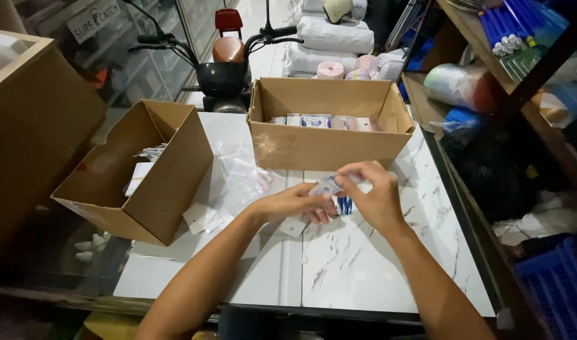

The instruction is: The person repeatedly picks small white packets with blue graphics from a cardboard box, places each into a clear plastic bag, and returns the bagged packet to the same box. The process is repeated multiple times with consistent hand movements and no additional tools used.

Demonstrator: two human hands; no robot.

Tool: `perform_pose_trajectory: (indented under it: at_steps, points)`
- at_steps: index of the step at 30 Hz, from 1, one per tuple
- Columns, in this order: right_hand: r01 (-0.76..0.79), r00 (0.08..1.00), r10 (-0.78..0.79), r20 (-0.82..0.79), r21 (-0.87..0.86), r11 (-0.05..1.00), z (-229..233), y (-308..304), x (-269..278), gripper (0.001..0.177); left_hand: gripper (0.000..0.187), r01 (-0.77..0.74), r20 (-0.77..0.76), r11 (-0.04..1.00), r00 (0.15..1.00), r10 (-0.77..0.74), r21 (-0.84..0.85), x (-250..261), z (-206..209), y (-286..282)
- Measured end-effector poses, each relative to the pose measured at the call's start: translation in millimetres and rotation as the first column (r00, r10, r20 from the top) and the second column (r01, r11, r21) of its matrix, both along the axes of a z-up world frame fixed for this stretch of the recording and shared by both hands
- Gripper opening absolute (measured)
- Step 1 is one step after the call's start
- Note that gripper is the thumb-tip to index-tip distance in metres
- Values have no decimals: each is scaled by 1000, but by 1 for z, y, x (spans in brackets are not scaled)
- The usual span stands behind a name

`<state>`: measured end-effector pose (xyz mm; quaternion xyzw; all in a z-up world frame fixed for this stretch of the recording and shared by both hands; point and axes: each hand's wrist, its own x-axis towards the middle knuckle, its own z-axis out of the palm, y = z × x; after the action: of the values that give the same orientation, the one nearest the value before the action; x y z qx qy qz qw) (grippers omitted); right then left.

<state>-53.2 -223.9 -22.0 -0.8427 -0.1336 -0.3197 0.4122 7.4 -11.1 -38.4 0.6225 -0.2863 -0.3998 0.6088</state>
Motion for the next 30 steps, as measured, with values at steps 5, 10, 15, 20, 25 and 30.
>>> perform_pose_trajectory:
  at_steps: [5, 10, 15, 20, 25, 30]
  points:
    - [-75, 988, 89, -125, 114, 991, 13, 5, -6, 7, 89, -1, -75, 1000, 997, 3, 28, -2, 23, 3]
    - [-40, 982, 63, -178, 133, 990, 14, 2, -6, 13, 90, -19, -82, 995, 996, 27, 94, -5, 33, 4]
    - [-111, 959, 155, -239, 188, 976, 25, 9, -14, 8, 91, -16, -12, 993, 1000, 18, 121, -3, 16, 9]
    - [-203, 939, 236, -251, 150, 968, 19, 7, -11, 13, 81, -15, -41, 996, 999, 19, 90, -11, 35, 3]
    - [-235, 934, 253, -252, 97, 967, 14, 7, -9, 19, 82, 14, -129, 995, 992, 0, 102, -25, 53, 2]
    - [-231, 943, 231, -238, 30, 972, 16, 9, -10, 19, 76, -5, -130, 997, 991, 16, 78, -19, 41, 0]
